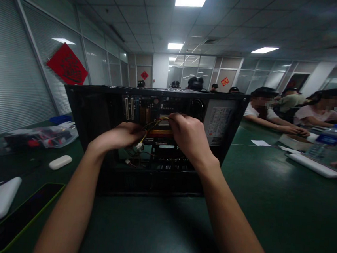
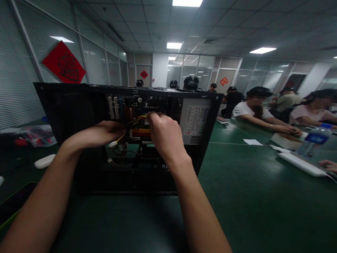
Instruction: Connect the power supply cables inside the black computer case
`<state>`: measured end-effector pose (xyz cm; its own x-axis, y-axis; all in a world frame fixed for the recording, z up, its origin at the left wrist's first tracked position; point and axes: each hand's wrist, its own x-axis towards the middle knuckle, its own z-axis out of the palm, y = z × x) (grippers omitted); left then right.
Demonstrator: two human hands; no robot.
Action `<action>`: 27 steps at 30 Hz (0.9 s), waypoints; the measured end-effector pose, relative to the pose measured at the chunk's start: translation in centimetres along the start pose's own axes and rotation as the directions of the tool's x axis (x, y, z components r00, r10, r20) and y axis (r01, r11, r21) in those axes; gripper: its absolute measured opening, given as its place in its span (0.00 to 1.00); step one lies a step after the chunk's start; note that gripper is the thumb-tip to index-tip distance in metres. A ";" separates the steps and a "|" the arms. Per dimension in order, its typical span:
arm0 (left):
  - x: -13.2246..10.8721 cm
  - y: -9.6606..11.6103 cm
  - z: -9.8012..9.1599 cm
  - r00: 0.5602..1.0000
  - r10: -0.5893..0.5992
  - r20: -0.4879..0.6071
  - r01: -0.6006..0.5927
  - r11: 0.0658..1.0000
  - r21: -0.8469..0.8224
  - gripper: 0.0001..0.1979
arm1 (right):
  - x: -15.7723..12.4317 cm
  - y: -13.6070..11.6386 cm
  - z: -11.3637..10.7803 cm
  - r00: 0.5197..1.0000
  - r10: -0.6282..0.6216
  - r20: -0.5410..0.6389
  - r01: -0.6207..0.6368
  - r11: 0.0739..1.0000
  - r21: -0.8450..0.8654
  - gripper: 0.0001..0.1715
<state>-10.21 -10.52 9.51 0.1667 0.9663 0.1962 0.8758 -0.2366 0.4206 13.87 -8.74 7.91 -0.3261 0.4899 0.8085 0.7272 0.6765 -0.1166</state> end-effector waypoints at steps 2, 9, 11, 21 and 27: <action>0.2 0.0 0.2 1.000 0.009 0.010 -0.009 1.000 0.027 0.23 | 0.0 0.1 0.2 1.000 0.004 0.019 -0.005 1.000 0.018 0.17; 0.0 1.0 -0.2 0.995 -0.020 -0.098 0.013 0.997 -0.071 0.20 | 0.2 0.6 1.0 0.991 -0.079 0.112 0.051 0.970 0.238 0.21; -0.3 1.2 -0.4 0.989 -0.006 -0.146 -0.011 0.993 -0.114 0.18 | 0.2 0.5 1.1 0.990 -0.090 0.112 0.053 0.953 0.299 0.18; -0.1 1.5 -0.5 0.958 0.143 -0.247 -0.201 0.953 -0.226 0.18 | -0.5 -0.4 1.5 0.883 -0.246 0.400 0.047 0.894 0.446 0.05; -0.1 2.4 0.2 0.929 0.232 -0.288 -0.296 0.934 -0.202 0.17 | -0.8 -1.6 3.4 0.883 -0.255 0.394 -0.017 0.821 0.570 0.14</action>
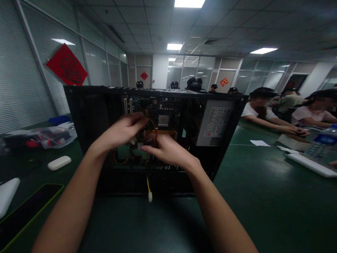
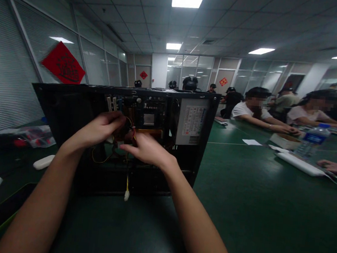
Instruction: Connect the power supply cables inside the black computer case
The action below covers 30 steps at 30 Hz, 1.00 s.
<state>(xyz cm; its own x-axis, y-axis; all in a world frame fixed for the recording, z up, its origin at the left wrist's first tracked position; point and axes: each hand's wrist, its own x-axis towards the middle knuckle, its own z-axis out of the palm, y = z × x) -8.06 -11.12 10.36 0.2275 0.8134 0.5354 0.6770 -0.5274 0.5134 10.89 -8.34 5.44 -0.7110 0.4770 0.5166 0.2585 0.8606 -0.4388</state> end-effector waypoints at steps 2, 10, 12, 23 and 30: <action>-0.1 0.4 0.1 0.999 0.027 0.027 -0.027 0.999 -0.036 0.18 | 0.3 0.1 0.6 0.999 -0.015 0.032 0.014 0.999 0.047 0.14; -0.7 0.2 -1.2 0.995 -0.034 0.095 0.035 0.999 -0.010 0.21 | -0.1 0.4 -1.2 0.999 0.028 0.023 -0.030 0.991 0.127 0.11; -0.8 0.0 -1.5 0.988 -0.092 0.121 0.092 0.996 0.004 0.20 | -0.4 0.3 -2.3 0.998 0.055 -0.005 -0.054 0.990 0.130 0.14; 0.0 -0.4 -0.2 0.987 -0.147 0.070 0.141 0.986 0.086 0.21 | -0.6 -0.5 -2.5 0.998 0.057 0.001 -0.057 0.997 0.061 0.18; 0.4 0.7 -0.1 0.980 -0.066 -0.190 0.081 0.994 0.070 0.17 | -0.2 -1.0 -1.5 0.999 0.034 0.037 -0.031 0.997 -0.068 0.13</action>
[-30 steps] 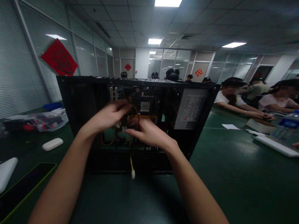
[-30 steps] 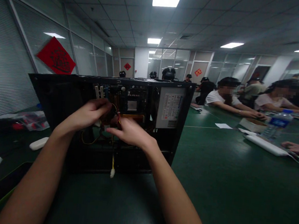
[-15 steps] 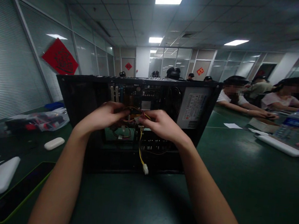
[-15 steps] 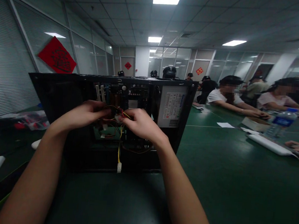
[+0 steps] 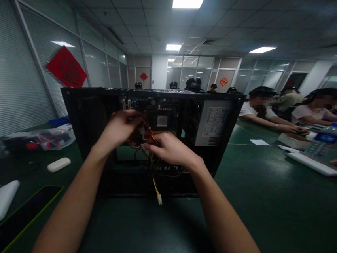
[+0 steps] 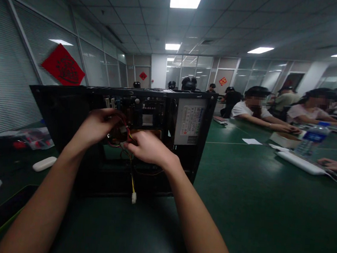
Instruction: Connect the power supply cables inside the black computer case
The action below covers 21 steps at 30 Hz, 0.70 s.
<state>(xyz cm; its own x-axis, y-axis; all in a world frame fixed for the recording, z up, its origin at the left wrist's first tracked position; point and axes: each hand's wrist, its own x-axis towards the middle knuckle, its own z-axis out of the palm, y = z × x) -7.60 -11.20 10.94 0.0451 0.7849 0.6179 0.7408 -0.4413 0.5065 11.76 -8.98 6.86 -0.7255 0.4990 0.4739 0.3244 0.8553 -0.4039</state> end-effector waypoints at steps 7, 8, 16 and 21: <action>-0.1 -0.1 0.4 0.997 0.064 -0.037 -0.063 0.998 0.027 0.17 | 0.1 0.3 0.5 0.994 -0.038 0.099 0.033 0.998 0.054 0.12; -0.1 -0.1 0.4 0.998 0.060 -0.024 -0.059 0.997 0.044 0.17 | 0.1 0.4 0.6 0.997 -0.026 0.072 0.023 0.999 0.040 0.12; -0.1 -0.3 0.3 0.995 0.051 0.082 -0.061 0.990 0.128 0.23 | 0.9 0.4 1.8 0.975 0.044 -0.216 -0.050 0.999 -0.021 0.12; -0.5 0.4 1.4 0.982 0.074 0.173 -0.078 0.997 0.016 0.23 | 1.4 0.0 3.1 0.966 0.087 -0.242 -0.110 0.991 -0.083 0.17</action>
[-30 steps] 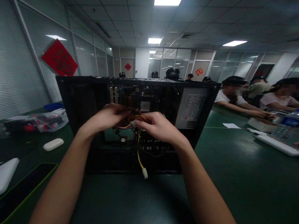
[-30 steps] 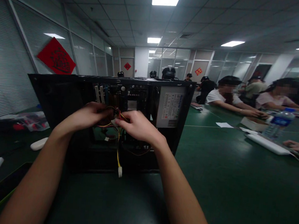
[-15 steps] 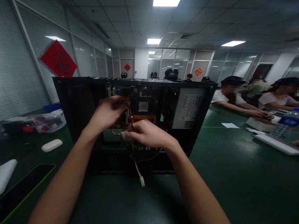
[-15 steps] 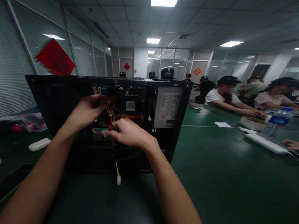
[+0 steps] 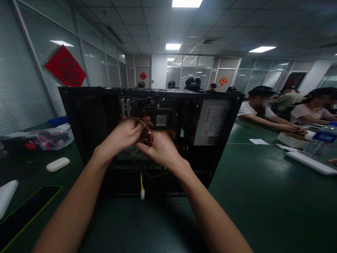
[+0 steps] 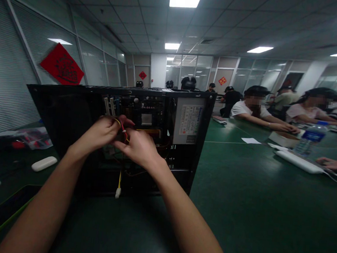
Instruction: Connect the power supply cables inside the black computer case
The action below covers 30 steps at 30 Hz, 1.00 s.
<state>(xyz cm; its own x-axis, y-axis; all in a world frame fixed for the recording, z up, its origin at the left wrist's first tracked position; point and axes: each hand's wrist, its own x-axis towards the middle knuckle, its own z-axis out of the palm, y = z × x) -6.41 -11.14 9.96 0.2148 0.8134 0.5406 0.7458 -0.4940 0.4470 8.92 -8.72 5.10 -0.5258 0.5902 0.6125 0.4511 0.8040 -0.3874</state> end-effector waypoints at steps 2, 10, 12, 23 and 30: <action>0.0 0.0 0.5 0.999 0.019 0.026 -0.018 0.999 -0.036 0.22 | 0.0 -0.2 0.4 0.999 0.036 0.006 -0.036 0.998 -0.047 0.14; -0.8 -1.2 -1.7 0.983 0.065 0.172 -0.056 0.997 -0.057 0.25 | 0.2 0.3 -0.8 0.986 0.087 -0.141 -0.070 0.990 0.118 0.11; -1.1 -1.7 -2.5 0.975 0.039 0.219 -0.039 0.999 -0.004 0.25 | 0.3 0.6 -1.6 0.980 0.100 -0.173 -0.059 0.972 0.227 0.13; 0.2 -4.0 -1.0 0.946 -0.264 0.189 0.153 0.876 0.458 0.20 | -0.1 1.2 -4.9 0.948 0.206 -0.242 -0.029 0.815 0.579 0.19; -0.2 -2.4 -1.9 0.913 -0.407 -0.031 0.304 0.628 0.717 0.21 | -0.4 1.0 -5.6 0.957 0.209 -0.202 -0.017 0.735 0.678 0.23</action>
<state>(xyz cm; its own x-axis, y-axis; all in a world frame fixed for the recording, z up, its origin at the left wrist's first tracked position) -9.44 -10.75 10.16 -0.1267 0.9341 0.3338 0.9853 0.1572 -0.0661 13.63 -8.54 8.29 -0.2635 0.7178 0.6444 -0.1479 0.6301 -0.7623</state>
